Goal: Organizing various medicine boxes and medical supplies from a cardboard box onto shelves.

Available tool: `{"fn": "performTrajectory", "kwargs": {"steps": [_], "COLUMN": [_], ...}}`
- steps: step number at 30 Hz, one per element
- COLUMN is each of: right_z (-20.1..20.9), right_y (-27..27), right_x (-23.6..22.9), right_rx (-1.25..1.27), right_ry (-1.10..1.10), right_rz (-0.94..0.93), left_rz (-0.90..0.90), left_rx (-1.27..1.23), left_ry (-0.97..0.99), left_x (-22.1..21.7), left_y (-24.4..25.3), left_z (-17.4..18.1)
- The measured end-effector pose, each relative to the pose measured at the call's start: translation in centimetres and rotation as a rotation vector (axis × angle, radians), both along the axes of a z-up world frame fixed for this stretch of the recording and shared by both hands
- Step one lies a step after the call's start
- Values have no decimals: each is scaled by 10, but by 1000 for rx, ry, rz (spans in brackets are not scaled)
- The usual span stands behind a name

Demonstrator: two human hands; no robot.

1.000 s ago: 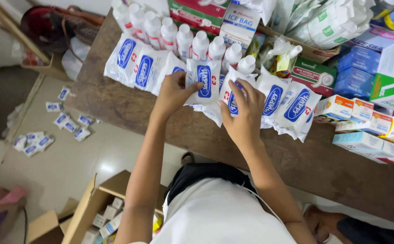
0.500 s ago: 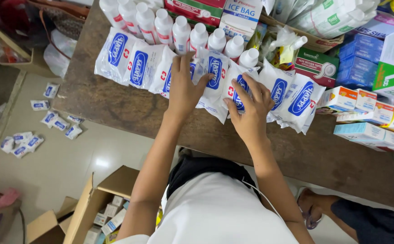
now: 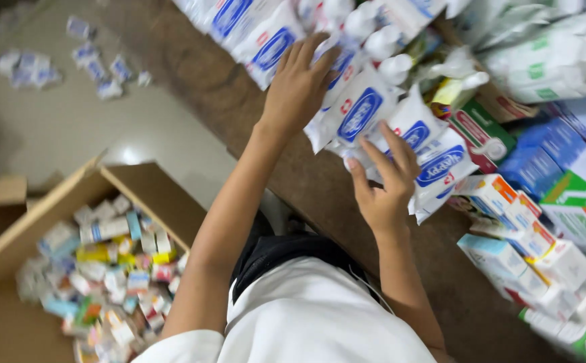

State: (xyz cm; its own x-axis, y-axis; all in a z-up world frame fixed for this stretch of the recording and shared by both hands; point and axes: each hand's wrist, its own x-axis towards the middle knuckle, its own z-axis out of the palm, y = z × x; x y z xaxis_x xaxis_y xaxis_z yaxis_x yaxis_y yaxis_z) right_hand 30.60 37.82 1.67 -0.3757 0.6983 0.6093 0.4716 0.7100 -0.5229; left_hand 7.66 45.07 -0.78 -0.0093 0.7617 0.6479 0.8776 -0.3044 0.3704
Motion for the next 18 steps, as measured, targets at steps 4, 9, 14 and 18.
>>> {"fn": "performTrajectory", "kwargs": {"steps": [4,9,14,18], "right_z": [-2,-10,-16,-27], "right_y": [-18,-41,-80,-121], "right_x": [4,-21,-63,-90], "right_rx": [-22,24,6,-147], "right_ry": [-1,123,131,92], "right_rz": [151,296,487,688], "left_rz": [204,410,646,856], "left_rx": [41,31,-74,-154], "left_ry": [-65,-138,-280,-422], "left_x": [12,12,-1,-5], "left_y": [-69,-182,-292,-385], "left_z": [6,-15,-84,-143]}}
